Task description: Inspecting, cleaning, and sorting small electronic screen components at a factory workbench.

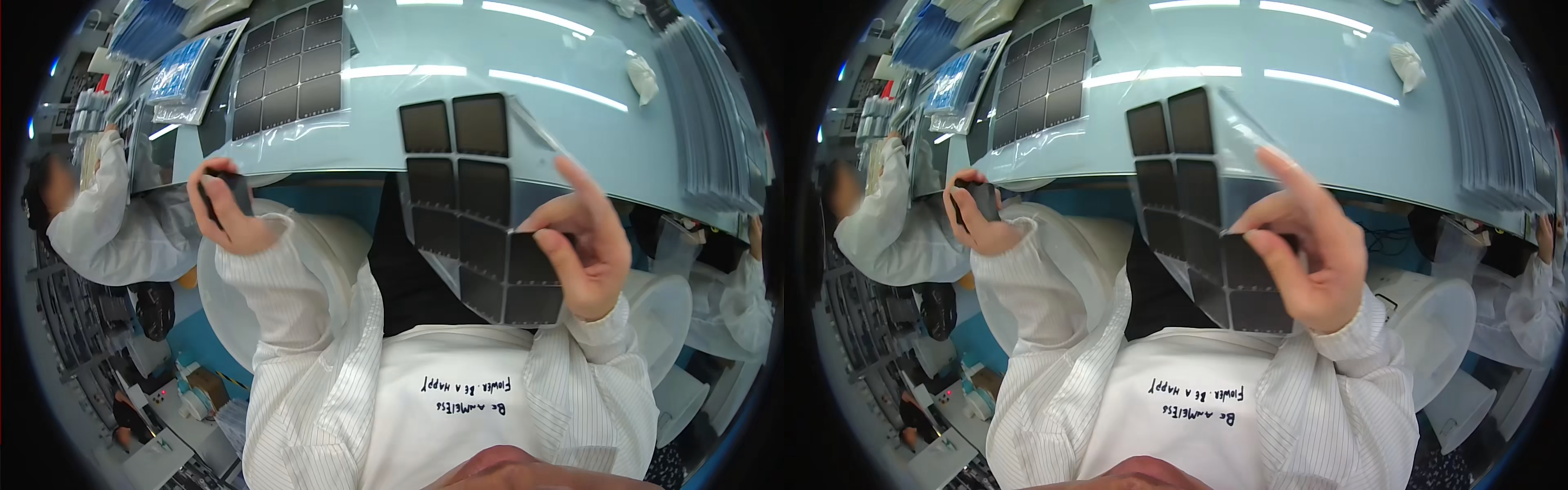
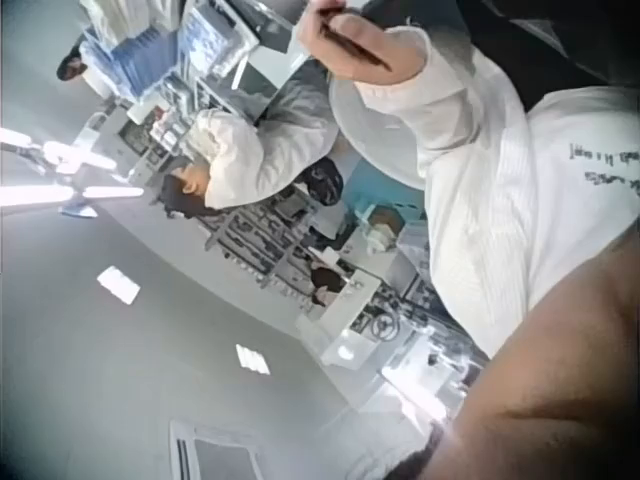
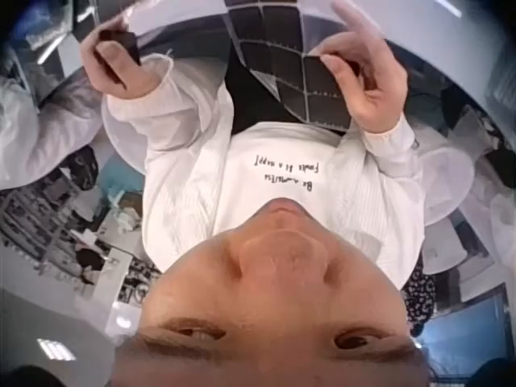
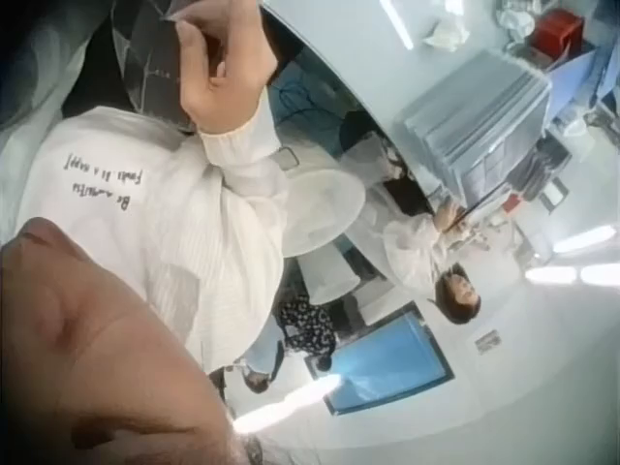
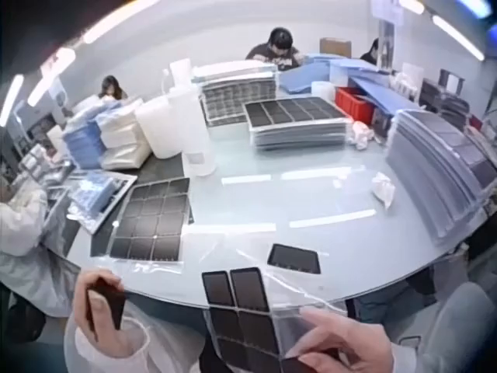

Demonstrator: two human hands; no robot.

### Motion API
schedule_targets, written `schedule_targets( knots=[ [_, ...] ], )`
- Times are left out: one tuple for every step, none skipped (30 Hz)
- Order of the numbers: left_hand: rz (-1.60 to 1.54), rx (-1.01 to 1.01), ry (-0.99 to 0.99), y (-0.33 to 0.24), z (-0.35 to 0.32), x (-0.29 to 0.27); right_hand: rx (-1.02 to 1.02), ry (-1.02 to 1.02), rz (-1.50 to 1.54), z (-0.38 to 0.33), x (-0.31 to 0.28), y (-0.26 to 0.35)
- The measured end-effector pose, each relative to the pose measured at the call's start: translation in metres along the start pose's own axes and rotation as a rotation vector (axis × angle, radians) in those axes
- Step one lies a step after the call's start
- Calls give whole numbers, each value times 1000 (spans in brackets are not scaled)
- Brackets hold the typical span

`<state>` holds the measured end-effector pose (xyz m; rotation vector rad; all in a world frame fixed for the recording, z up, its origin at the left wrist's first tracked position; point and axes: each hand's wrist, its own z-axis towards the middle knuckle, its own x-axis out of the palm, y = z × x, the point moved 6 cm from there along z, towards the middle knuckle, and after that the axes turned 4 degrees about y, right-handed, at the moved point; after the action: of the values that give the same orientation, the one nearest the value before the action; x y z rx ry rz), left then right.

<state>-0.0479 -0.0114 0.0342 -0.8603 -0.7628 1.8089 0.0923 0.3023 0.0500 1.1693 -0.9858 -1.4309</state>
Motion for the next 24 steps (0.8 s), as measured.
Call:
schedule_targets(
  knots=[
    [-74, -84, -154, 25, -2, -11, 32, -85, 19, -2, -6, -2],
    [-132, -225, -310, 52, -6, -26, 30, -152, 2, -2, -13, -3],
    [-145, -313, -406, 88, 7, -44, 3, -149, -28, 6, -8, -7],
    [-248, -504, -474, 147, -2, -66, 7, -180, -24, 6, -10, -12],
    [-337, -826, -507, 201, -18, -80, 11, -217, -24, 6, -11, -16],
    [-431, -1033, -528, 243, -33, -89, 12, -219, -28, 6, -11, -16],
    [-466, -1132, -470, 268, -41, -86, 26, -214, -18, 6, -11, -18],
    [-500, -1229, -409, 289, -48, -80, 40, -210, -8, 7, -11, -19],
    [-501, -1229, -407, 311, -46, -82, 40, -212, -9, 7, -10, -20],
    [-625, -1164, -390, 332, -39, -79, 36, -198, -4, 8, -8, -20],
    [-751, -1101, -363, 344, -33, -70, 36, -193, -5, 8, -8, -21],
    [-762, -1115, -343, 349, -33, -55, 43, -211, -22, 6, -9, -22],
    [-749, -1083, -331, 362, 13, -63, 37, -179, 14, 9, -3, -19],
    [-754, -1080, -274, 367, 19, -53, 48, -187, 18, 9, -2, -21],
    [-762, -1080, -212, 365, 14, -41, 55, -199, 7, 8, -2, -23],
    [-768, -1077, -152, 359, 3, -41, 58, -200, 5, 7, -2, -24],
    [-773, -1072, -94, 357, 3, -33, 61, -199, 5, 6, -2, -25],
    [-777, -1063, -39, 353, 3, -21, 64, -206, 2, 6, -2, -25],
    [-779, -1053, 15, 346, -3, -14, 65, -228, 11, 7, -2, -24],
    [-780, -1043, 67, 340, -8, -8, 65, -248, 20, 8, -1, -24],
    [-783, -1033, 118, 329, -20, 10, 68, -251, 17, 8, -1, -24],
    [-787, -1024, 174, 318, -32, 18, 79, -263, 32, 8, -2, -25],
    [-790, -1014, 229, 310, -40, 31, 90, -273, 47, 7, -3, -26],
    [-790, -1005, 282, 300, -50, 32, 95, -279, 45, 6, -5, -26]
  ],
)
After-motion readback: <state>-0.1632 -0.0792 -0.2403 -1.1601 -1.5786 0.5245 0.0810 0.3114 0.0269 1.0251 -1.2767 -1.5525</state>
